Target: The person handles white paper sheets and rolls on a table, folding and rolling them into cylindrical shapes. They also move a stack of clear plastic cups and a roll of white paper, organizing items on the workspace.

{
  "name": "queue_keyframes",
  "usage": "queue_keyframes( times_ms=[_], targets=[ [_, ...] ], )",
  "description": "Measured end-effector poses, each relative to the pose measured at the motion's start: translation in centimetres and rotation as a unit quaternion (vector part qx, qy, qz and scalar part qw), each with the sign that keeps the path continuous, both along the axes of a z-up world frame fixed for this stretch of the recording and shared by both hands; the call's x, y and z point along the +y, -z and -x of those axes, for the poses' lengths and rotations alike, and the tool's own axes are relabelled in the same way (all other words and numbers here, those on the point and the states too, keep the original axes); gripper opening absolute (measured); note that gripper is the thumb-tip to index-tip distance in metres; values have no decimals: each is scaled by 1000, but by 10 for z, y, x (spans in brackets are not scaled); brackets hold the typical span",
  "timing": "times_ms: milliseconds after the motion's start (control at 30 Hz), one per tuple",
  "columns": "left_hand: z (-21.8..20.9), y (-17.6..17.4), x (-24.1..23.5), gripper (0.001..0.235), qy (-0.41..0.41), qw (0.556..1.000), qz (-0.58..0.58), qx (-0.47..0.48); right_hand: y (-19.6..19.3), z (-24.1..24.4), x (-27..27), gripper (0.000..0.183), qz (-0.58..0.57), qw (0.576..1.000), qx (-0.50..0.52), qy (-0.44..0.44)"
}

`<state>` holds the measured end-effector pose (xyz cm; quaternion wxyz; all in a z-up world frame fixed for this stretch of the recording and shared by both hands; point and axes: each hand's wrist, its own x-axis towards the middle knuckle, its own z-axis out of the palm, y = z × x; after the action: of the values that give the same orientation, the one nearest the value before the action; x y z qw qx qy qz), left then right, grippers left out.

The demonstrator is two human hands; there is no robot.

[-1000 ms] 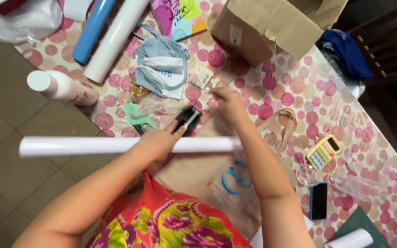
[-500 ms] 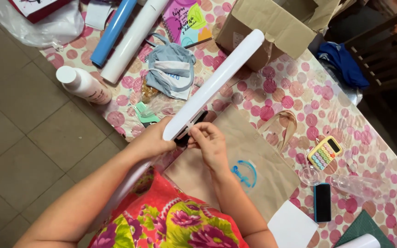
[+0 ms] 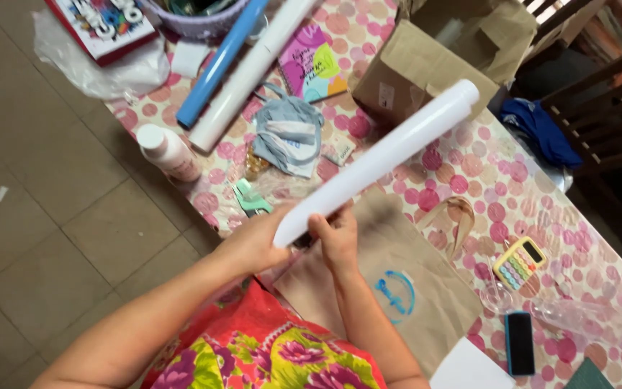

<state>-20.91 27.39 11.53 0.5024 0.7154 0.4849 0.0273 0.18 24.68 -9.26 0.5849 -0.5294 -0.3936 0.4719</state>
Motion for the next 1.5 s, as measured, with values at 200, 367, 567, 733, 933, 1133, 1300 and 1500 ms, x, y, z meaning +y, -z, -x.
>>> queue_keyframes(
  times_ms=[200, 367, 567, 733, 933, 1133, 1300, 1500],
  targets=[
    [64, 49, 36, 50, 77, 884, 316, -335, 83, 10, -12, 51, -110, 984, 97, -97],
    [153, 30, 139, 46, 91, 943, 240, -213, 13, 33, 20, 20, -103, 995, 17, 4],
    [158, -30, 325, 69, -100, 990, -35, -90, -53, 75, 30, 2, 12, 983, -138, 118],
    [113, 99, 418, 73, -94, 992, -84, -21, -16, 137, 90, 17, 112, 986, -75, 102],
    [55, 278, 474, 88, -94, 990, -105, -25, 52, 168, 201, 57, 137, 974, -179, 22],
    [67, 289, 440, 73, -171, 973, -144, 61, 84, 200, 282, 108, 253, 961, -108, 2],
    [80, 278, 421, 93, -195, 978, -52, 50, 46, 224, 310, 106, 219, 972, -80, -19],
    [77, 250, 404, 127, -32, 971, -161, 174, 125, 212, 293, 109, 224, 971, 12, -85]
  ],
)
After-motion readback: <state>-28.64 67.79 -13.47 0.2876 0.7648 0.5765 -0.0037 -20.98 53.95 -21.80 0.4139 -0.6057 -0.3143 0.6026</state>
